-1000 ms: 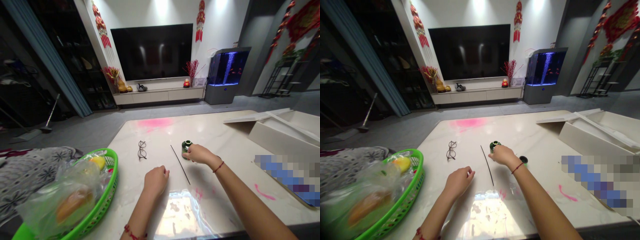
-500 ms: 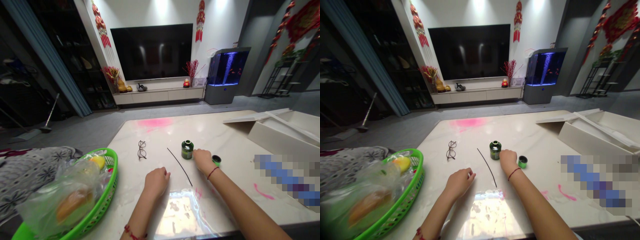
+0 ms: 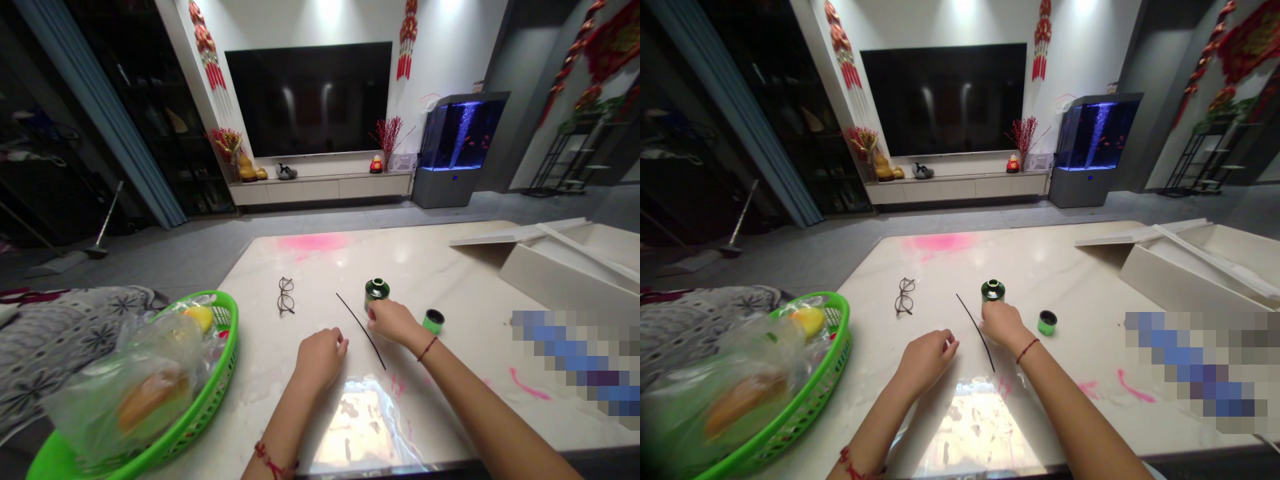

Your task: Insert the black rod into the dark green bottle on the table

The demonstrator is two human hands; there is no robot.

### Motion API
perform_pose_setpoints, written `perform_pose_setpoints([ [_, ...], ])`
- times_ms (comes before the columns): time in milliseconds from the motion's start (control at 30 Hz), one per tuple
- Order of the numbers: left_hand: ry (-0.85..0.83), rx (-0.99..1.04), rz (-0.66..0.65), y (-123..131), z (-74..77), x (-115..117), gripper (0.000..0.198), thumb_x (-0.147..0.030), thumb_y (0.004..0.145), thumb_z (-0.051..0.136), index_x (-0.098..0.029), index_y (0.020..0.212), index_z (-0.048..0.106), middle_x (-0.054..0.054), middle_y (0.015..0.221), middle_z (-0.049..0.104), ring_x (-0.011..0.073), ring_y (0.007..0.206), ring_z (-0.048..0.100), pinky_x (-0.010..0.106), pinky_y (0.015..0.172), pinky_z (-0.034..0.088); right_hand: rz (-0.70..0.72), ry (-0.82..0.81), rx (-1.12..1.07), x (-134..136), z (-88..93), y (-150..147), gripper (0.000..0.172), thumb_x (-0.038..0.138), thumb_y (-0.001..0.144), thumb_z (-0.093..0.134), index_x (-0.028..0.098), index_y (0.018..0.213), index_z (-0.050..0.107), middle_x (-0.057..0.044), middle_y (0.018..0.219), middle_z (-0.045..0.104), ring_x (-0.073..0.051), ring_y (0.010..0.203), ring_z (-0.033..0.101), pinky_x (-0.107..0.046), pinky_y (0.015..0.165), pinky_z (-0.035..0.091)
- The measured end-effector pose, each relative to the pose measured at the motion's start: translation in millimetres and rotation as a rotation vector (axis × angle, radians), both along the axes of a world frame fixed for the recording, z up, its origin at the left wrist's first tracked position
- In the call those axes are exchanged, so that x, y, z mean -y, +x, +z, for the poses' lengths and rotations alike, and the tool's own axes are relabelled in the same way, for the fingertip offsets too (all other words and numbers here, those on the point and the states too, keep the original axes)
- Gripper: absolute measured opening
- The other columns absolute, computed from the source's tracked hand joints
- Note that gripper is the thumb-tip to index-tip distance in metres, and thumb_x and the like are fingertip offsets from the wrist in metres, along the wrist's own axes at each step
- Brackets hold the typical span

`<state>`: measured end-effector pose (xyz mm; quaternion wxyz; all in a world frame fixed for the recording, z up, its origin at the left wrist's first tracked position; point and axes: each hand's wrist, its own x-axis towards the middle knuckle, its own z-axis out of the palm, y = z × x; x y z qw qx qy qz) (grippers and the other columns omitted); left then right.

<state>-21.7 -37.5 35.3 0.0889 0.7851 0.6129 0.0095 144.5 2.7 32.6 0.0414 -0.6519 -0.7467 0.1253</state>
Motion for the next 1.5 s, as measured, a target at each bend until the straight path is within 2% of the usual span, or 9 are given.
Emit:
perform_pose_setpoints([
  [200, -0.013, -0.022, -0.003, -1.0, -1.6, -0.7, 0.03, -0.036, 0.084, 0.035, -0.021, 0.088, 0.061, 0.006, 0.091, 0.067, 0.0199, 0.079, 0.061, 0.029, 0.065, 0.041, -0.053, 0.01, -0.22, -9.2, -17.2, -0.3, 0.022, 0.022, 0.07, 0.058, 0.015, 0.089, 0.063, -0.009, 0.088, 0.067, -0.019, 0.08, 0.061, -0.024, 0.065, 0.039],
  [367, -0.048, -0.015, -0.001, -0.2, 0.4, -0.7, 0.03, -0.035, 0.085, 0.036, -0.02, 0.088, 0.061, 0.006, 0.092, 0.067, 0.0188, 0.081, 0.061, 0.028, 0.066, 0.041, -0.012, -0.189, -0.339, -11.9, -0.6, 25.2, 0.016, 0.024, 0.073, 0.053, 0.014, 0.079, 0.065, -0.006, 0.07, 0.067, -0.013, 0.056, 0.06, -0.022, 0.057, 0.041],
  [533, -0.061, -0.002, -0.002, -0.1, 1.1, -0.3, 0.03, -0.035, 0.085, 0.035, -0.02, 0.089, 0.061, 0.006, 0.094, 0.066, 0.0194, 0.083, 0.061, 0.028, 0.068, 0.041, -0.173, -0.048, 0.031, -11.0, 15.2, 61.6, 0.024, 0.029, 0.064, 0.063, 0.015, 0.083, 0.066, -0.013, 0.091, 0.066, -0.026, 0.087, 0.061, -0.032, 0.069, 0.044],
  [700, -0.065, -0.005, 0.002, 0.5, 1.8, -0.1, 0.031, -0.034, 0.085, 0.034, -0.02, 0.09, 0.061, 0.007, 0.095, 0.066, 0.0197, 0.084, 0.061, 0.029, 0.069, 0.042, -0.328, -0.247, 0.18, -7.0, 3.4, 83.8, 0.03, 0.019, 0.057, 0.065, 0.011, 0.085, 0.065, -0.019, 0.095, 0.064, -0.029, 0.088, 0.061, -0.034, 0.066, 0.045],
  [833, -0.064, -0.017, -0.005, 2.3, 2.8, 0.8, 0.03, -0.034, 0.085, 0.034, -0.02, 0.09, 0.061, 0.007, 0.095, 0.066, 0.0203, 0.085, 0.061, 0.03, 0.07, 0.042, -0.264, -0.071, -0.243, -13.4, 6.6, 82.6, 0.023, 0.029, 0.065, 0.059, 0.012, 0.08, 0.062, -0.011, 0.082, 0.066, -0.02, 0.077, 0.062, -0.026, 0.063, 0.044],
  [967, -0.064, -0.012, -0.002, 3.5, 3.1, 1.7, 0.03, -0.034, 0.085, 0.035, -0.019, 0.088, 0.061, 0.007, 0.094, 0.066, 0.0194, 0.082, 0.061, 0.029, 0.068, 0.042, -0.468, 0.197, -0.887, -28.6, 15.9, 63.8, 0.047, 0.045, 0.067, 0.056, 0.009, 0.098, 0.055, -0.01, 0.082, 0.065, -0.018, 0.073, 0.06, -0.025, 0.062, 0.045],
  [1100, -0.057, -0.011, -0.001, 3.7, 2.2, 1.3, 0.029, -0.033, 0.085, 0.035, -0.019, 0.087, 0.061, 0.007, 0.094, 0.066, 0.019, 0.081, 0.061, 0.028, 0.067, 0.041, -0.325, 0.379, -1.177, -40.0, 11.3, 46.1, 0.066, 0.043, 0.069, 0.056, 0.013, 0.125, 0.039, -0.01, 0.098, 0.06, -0.016, 0.082, 0.061, -0.029, 0.073, 0.048],
  [1233, -0.05, -0.018, -0.002, 4.2, 1.0, -0.3, 0.029, -0.033, 0.085, 0.035, -0.019, 0.087, 0.061, 0.007, 0.092, 0.066, 0.0187, 0.08, 0.061, 0.028, 0.066, 0.041, -0.123, 0.525, -1.006, -40.8, 4.7, 41.6, 0.047, 0.037, 0.074, 0.054, 0.016, 0.115, 0.05, -0.01, 0.106, 0.056, -0.016, 0.085, 0.06, -0.032, 0.08, 0.048],
  [1500, -0.058, -0.034, -0.011, 5.5, -0.4, -3.0, 0.029, -0.034, 0.085, 0.034, -0.02, 0.087, 0.06, 0.006, 0.093, 0.065, 0.019, 0.081, 0.061, 0.028, 0.066, 0.041, 0.015, 0.395, -0.934, -38.7, -5.5, 43.8, 0.039, 0.028, 0.071, 0.059, 0.018, 0.108, 0.052, -0.008, 0.11, 0.056, -0.016, 0.097, 0.057, -0.032, 0.089, 0.043],
])
